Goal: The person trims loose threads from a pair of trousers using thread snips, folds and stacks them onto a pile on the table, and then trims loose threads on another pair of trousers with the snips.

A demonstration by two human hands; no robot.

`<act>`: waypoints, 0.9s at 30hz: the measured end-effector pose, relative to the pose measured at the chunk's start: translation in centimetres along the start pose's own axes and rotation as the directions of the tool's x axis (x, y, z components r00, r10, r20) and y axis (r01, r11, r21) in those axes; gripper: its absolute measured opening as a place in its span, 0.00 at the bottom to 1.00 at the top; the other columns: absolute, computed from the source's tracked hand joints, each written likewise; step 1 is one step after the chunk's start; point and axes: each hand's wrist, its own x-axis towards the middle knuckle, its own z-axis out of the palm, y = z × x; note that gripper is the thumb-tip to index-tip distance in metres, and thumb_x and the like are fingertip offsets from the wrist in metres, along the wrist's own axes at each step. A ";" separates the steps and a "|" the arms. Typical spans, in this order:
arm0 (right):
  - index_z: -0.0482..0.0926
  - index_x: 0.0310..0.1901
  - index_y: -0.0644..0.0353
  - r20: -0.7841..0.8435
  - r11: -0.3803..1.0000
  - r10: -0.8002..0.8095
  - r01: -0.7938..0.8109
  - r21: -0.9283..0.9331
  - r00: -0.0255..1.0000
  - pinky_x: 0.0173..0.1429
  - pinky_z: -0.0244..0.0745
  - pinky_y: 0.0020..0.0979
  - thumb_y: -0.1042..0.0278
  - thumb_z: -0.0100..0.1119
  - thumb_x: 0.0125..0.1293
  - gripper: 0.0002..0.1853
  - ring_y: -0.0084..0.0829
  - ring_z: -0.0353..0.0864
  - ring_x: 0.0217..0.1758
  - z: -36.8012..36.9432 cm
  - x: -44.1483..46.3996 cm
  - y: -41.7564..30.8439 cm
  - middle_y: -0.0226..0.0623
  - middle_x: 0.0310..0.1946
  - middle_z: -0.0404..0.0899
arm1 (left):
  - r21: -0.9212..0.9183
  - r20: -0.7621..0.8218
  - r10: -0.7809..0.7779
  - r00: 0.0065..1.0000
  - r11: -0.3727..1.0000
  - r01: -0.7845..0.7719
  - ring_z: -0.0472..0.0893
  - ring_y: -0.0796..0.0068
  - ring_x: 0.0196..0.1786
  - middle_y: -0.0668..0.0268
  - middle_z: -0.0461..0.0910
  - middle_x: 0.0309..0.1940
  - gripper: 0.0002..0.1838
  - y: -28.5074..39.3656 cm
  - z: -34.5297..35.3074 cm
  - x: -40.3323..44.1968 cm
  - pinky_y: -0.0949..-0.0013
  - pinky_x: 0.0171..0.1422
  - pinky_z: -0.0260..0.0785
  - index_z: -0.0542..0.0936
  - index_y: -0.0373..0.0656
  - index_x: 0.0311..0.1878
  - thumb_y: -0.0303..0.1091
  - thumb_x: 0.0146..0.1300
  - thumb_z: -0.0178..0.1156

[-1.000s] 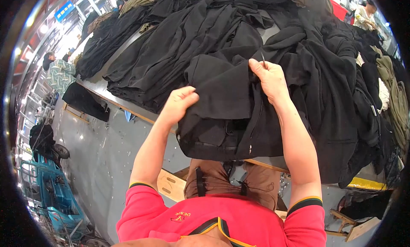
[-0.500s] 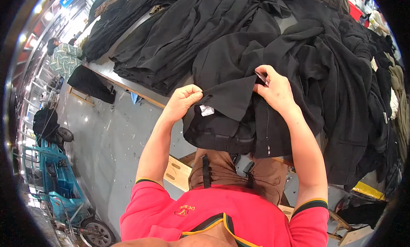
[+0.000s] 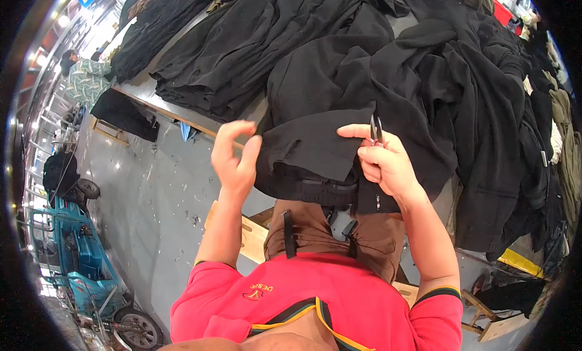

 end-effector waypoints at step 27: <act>0.78 0.46 0.56 0.053 0.321 -0.434 0.209 -0.924 0.899 0.30 0.70 0.25 0.77 0.63 0.54 0.16 0.23 0.74 0.26 3.3 -2.6 0.3 0.30 0.26 0.73 | -0.683 0.646 -0.595 0.478 -0.171 0.710 0.81 0.66 0.34 0.57 0.81 0.32 0.16 3.2 2.3 -9.6 0.64 0.42 0.72 0.78 0.35 0.39 0.41 0.68 0.52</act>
